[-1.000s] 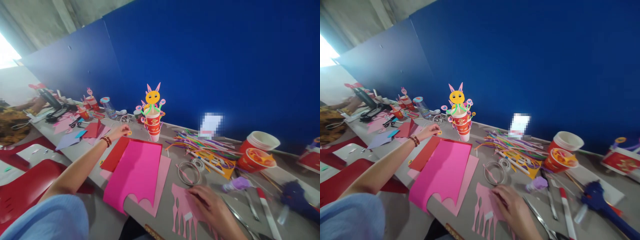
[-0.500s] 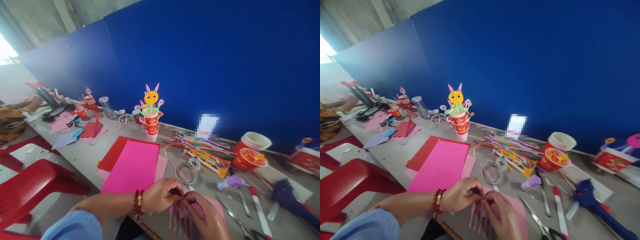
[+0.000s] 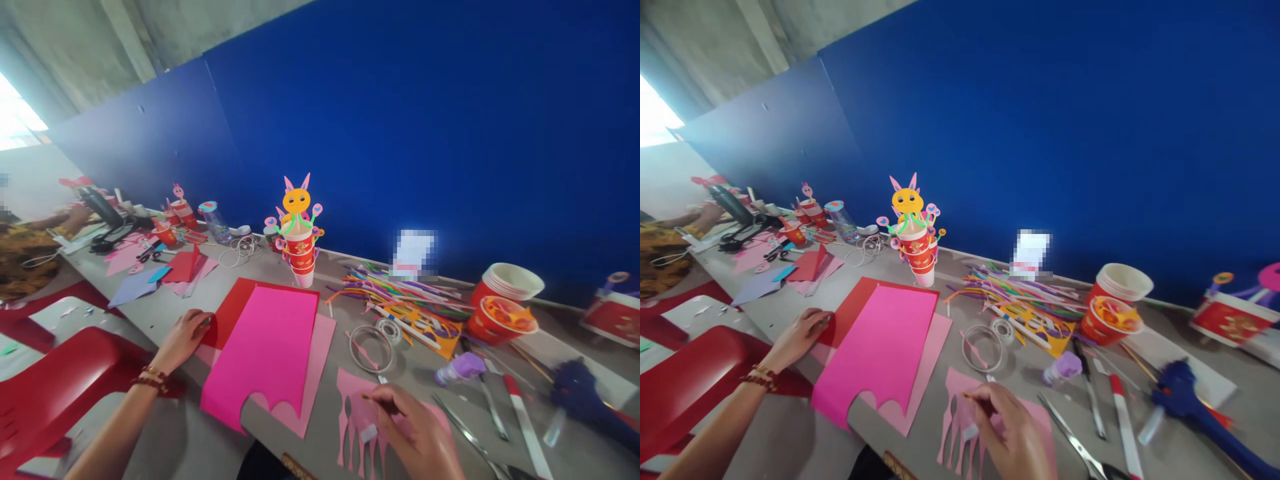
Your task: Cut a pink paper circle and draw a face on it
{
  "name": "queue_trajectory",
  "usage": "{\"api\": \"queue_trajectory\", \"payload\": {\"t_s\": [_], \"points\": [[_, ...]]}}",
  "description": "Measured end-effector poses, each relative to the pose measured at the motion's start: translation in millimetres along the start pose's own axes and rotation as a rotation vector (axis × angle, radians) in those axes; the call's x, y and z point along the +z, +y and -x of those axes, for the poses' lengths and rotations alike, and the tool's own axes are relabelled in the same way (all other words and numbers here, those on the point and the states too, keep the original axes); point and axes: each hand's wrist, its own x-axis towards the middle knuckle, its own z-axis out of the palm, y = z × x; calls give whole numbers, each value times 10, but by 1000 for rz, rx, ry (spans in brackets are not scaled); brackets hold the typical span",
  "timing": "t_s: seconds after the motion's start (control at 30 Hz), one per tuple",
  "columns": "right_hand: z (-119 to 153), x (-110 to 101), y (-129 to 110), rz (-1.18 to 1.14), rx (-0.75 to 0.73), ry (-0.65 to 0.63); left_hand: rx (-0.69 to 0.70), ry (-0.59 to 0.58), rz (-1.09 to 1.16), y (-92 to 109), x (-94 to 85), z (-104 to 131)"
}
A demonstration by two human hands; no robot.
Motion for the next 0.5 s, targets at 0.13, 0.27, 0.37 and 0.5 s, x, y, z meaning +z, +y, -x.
{"api": "queue_trajectory", "payload": {"t_s": [0.13,0.27,0.37,0.5], "points": [[-15,-8,-22,10,32,-33,45,-36,5,-201,70,162],[-32,-46,6,34,15,-26,45,-57,15,-239,136,170],[-25,-37,31,24,19,-35,15,-90,14,-259,135,101],[-6,-3,26,10,23,-13,-25,-161,37,-292,108,1]]}}
